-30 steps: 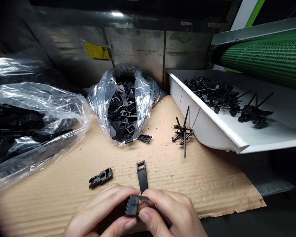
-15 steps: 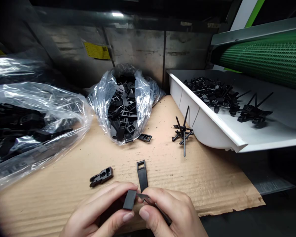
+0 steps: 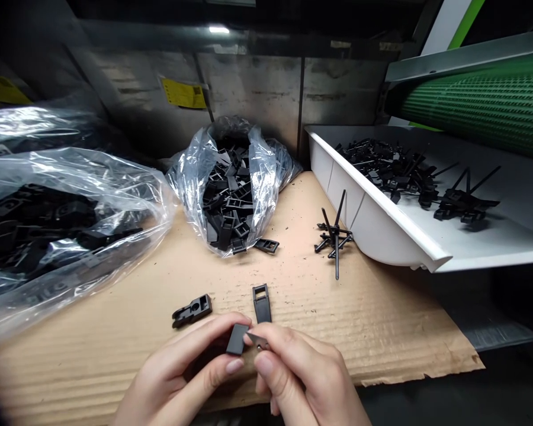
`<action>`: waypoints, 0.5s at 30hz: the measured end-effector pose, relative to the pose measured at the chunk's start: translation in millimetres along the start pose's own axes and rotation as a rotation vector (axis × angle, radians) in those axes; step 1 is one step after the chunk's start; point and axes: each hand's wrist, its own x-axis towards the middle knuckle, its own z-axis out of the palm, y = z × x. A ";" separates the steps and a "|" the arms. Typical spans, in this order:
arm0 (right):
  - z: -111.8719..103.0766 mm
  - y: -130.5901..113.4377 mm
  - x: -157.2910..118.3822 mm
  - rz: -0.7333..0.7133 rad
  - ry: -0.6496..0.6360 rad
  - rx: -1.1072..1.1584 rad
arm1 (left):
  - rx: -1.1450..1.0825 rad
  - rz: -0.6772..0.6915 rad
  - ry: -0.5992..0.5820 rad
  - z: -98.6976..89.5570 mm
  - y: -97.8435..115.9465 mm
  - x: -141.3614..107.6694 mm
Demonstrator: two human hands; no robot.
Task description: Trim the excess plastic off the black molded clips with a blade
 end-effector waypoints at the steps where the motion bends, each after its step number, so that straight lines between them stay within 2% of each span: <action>1: 2.2 0.0 0.9 -0.017 -0.001 0.002 | 0.001 0.005 0.008 0.4 0.4 0.5; 6: 6.8 1.7 2.6 -0.044 -0.010 -0.017 | 0.020 0.021 0.053 1.1 0.2 1.9; 12: 1.4 0.3 1.8 -0.153 -0.064 -0.010 | 0.000 -0.013 0.019 0.2 -4.7 -1.8; 15: 0.6 -2.1 1.2 -0.171 -0.025 0.000 | -0.002 -0.016 0.000 -0.2 -4.5 -3.4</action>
